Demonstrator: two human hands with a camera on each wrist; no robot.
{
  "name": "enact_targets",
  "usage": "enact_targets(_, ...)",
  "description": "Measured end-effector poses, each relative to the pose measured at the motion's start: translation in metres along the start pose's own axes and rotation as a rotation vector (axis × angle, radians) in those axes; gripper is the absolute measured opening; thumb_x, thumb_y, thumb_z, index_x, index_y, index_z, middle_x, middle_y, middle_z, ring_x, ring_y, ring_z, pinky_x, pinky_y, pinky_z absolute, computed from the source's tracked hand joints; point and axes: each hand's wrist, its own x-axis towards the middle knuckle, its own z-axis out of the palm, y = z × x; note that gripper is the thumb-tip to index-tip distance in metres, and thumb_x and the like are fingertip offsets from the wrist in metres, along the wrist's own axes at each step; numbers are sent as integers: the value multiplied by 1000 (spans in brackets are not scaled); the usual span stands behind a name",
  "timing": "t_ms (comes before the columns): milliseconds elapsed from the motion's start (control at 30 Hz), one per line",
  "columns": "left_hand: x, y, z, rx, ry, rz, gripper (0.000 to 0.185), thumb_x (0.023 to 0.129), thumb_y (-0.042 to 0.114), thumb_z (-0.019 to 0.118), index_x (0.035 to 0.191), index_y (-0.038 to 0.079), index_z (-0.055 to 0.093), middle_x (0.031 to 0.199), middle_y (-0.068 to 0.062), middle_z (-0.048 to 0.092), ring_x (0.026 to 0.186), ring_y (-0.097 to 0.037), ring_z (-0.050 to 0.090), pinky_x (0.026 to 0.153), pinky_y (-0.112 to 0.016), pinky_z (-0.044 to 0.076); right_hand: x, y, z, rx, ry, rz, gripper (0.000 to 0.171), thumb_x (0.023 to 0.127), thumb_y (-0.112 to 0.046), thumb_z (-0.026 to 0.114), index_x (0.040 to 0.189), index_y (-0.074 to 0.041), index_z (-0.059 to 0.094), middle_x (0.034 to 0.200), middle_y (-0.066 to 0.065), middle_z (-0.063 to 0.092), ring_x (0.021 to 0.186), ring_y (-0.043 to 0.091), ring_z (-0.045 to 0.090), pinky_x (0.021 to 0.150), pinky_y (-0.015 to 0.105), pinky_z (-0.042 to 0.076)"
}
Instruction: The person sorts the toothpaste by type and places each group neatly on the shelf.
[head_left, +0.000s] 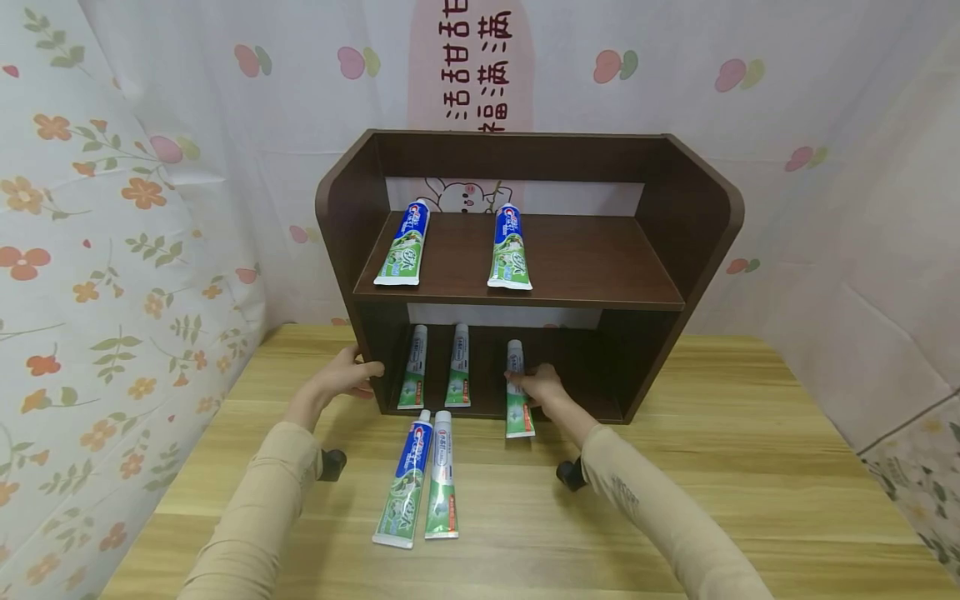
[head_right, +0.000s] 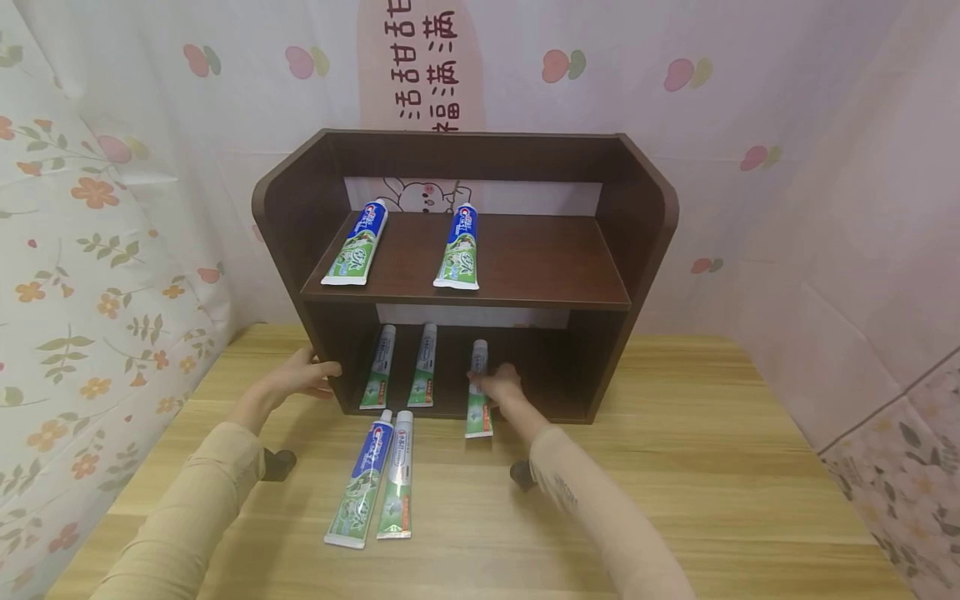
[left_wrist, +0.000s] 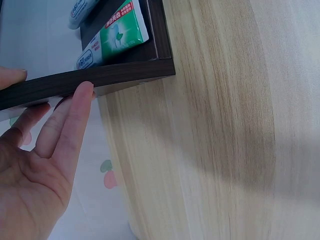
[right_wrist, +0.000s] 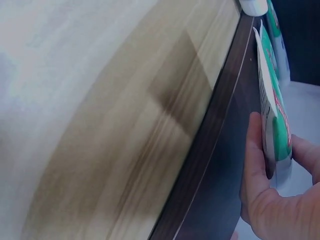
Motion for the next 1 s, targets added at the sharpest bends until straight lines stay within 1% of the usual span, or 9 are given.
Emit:
enact_targets(267, -1, -1, -2, 13, 3, -3, 77, 89, 21, 45, 141, -12, -1, 139, -37, 23, 117, -47, 45, 89, -42, 52, 28, 8, 3, 33, 12, -1, 63, 84, -26, 65, 126, 13, 40, 116, 25, 54, 97, 31, 60, 75, 43, 57)
enact_targets(400, 0, 0, -2, 7, 6, 1, 75, 89, 21, 45, 141, -12, 1, 139, -37, 25, 117, -47, 45, 88, -41, 52, 97, 56, 7, 60, -16, -52, 78, 74, -38, 73, 123, 14, 41, 103, 20, 58, 84, 27, 62, 67, 43, 57)
enact_targets(533, 1, -1, -1, 12, 18, -2, 74, 89, 21, 45, 141, -11, 4, 138, -35, 27, 116, -45, 47, 88, -42, 52, 160, 99, 13, 129, -84, -44, 75, 74, -36, 73, 122, 14, 45, 105, 19, 58, 85, 29, 62, 70, 47, 55)
enact_targets(633, 1, -2, 0, 18, 24, 1, 73, 88, 21, 46, 141, -11, 8, 137, -35, 30, 114, -44, 49, 88, -42, 53, 170, 105, 15, 171, -114, -6, 69, 79, -29, 69, 127, 12, 42, 115, 20, 55, 94, 30, 60, 77, 48, 54)
enact_targets(667, 2, -3, 0, 21, 23, 3, 72, 88, 21, 46, 140, -12, 9, 136, -35, 30, 113, -44, 50, 87, -42, 53, 169, 104, 16, 181, -115, -17, 70, 77, -27, 72, 126, 14, 42, 111, 20, 56, 89, 28, 61, 73, 46, 55)
enact_targets(767, 2, -4, 2, 22, 26, 7, 71, 87, 21, 47, 139, -12, 11, 135, -36, 31, 111, -44, 51, 86, -42, 53, 158, 95, 17, 210, -109, 29, 70, 78, -21, 72, 130, 11, 38, 120, 18, 51, 96, 28, 58, 80, 45, 54)
enact_targets(867, 3, -5, 1, 22, 36, 4, 71, 87, 21, 47, 140, -11, 11, 135, -35, 32, 111, -44, 51, 86, -42, 53, 155, 89, 18, 246, -103, 27, 64, 74, -14, 74, 123, 13, 43, 114, 17, 53, 92, 27, 58, 75, 40, 55)
enact_targets(933, 4, -5, 0, 23, 41, 2, 72, 87, 21, 47, 140, -11, 10, 135, -35, 31, 112, -44, 51, 85, -41, 54, 157, 89, 19, 276, -107, 43, 60, 75, -11, 73, 124, 10, 44, 118, 16, 53, 98, 27, 58, 81, 41, 54)
enact_targets(1000, 5, -6, -1, 20, 44, -2, 73, 88, 21, 47, 141, -11, 9, 136, -35, 30, 113, -44, 50, 85, -41, 54, 166, 93, 20, 276, -96, 27, 58, 74, -10, 74, 120, 10, 47, 110, 15, 56, 91, 25, 60, 75, 38, 55)
